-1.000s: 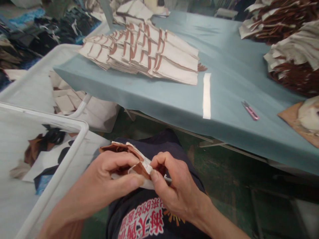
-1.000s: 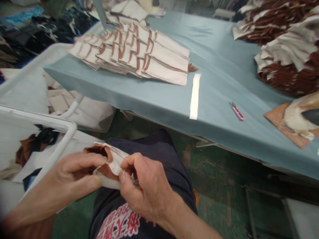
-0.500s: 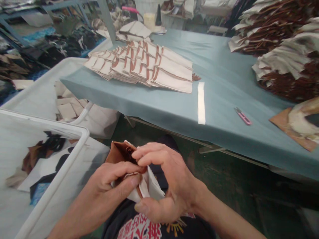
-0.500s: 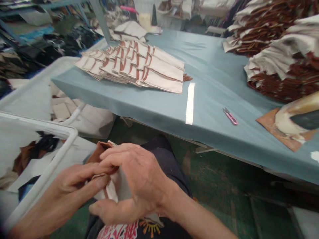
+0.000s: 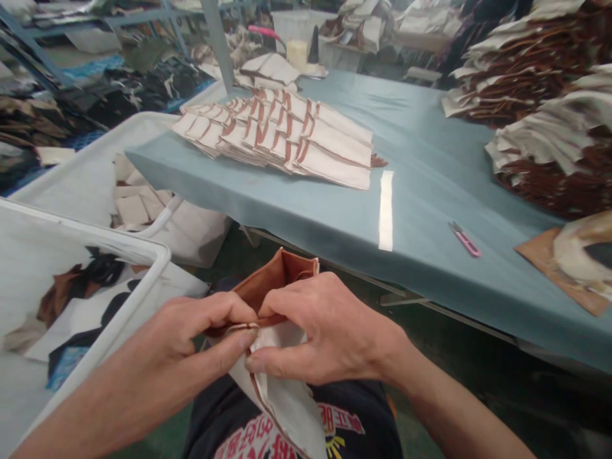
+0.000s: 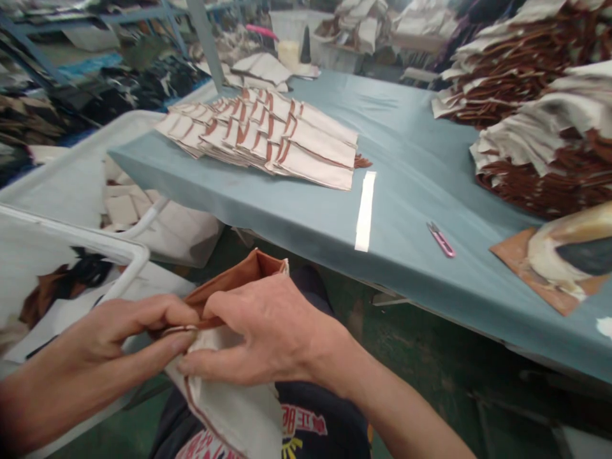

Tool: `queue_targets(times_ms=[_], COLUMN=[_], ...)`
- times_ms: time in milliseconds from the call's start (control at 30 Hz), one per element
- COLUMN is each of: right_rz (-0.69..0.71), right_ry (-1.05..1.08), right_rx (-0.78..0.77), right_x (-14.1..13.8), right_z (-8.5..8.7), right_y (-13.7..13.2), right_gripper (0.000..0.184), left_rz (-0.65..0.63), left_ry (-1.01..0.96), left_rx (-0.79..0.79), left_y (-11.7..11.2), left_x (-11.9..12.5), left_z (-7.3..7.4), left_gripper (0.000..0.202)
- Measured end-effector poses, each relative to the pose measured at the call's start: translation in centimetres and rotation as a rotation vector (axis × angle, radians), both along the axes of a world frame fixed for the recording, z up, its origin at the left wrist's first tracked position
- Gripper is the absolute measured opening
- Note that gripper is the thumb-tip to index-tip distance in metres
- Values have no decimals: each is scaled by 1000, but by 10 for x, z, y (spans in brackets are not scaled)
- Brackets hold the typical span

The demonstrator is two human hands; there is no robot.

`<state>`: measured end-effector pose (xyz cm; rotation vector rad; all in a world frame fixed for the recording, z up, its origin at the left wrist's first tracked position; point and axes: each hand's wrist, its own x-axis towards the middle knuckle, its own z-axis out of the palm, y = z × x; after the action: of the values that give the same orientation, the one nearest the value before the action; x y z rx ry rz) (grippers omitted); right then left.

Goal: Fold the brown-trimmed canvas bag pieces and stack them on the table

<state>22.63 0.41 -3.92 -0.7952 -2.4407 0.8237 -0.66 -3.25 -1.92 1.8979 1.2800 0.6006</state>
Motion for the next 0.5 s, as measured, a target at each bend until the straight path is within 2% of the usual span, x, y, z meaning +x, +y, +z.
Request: queue_targets(times_ms=[133, 233, 333, 500], right_rz=[37, 57, 55, 63], right_ry=[36, 73, 57, -25], right_rx=[-209, -318, -316, -228], right_x=[3, 2, -1, -6], right_z=[0, -4, -6, -4], right_y=[8, 13, 14, 15], right_gripper=[30, 21, 21, 22], left_rz=[-79, -75, -44, -84], left_ry=[-23, -15, -4, 87], left_rx=[-73, -69, -47, -79], left_y=[6, 7, 6, 8], left_x=[-1, -4, -7, -8], left_z=[1, -2, -5, -4], left_gripper=[31, 30, 29, 33])
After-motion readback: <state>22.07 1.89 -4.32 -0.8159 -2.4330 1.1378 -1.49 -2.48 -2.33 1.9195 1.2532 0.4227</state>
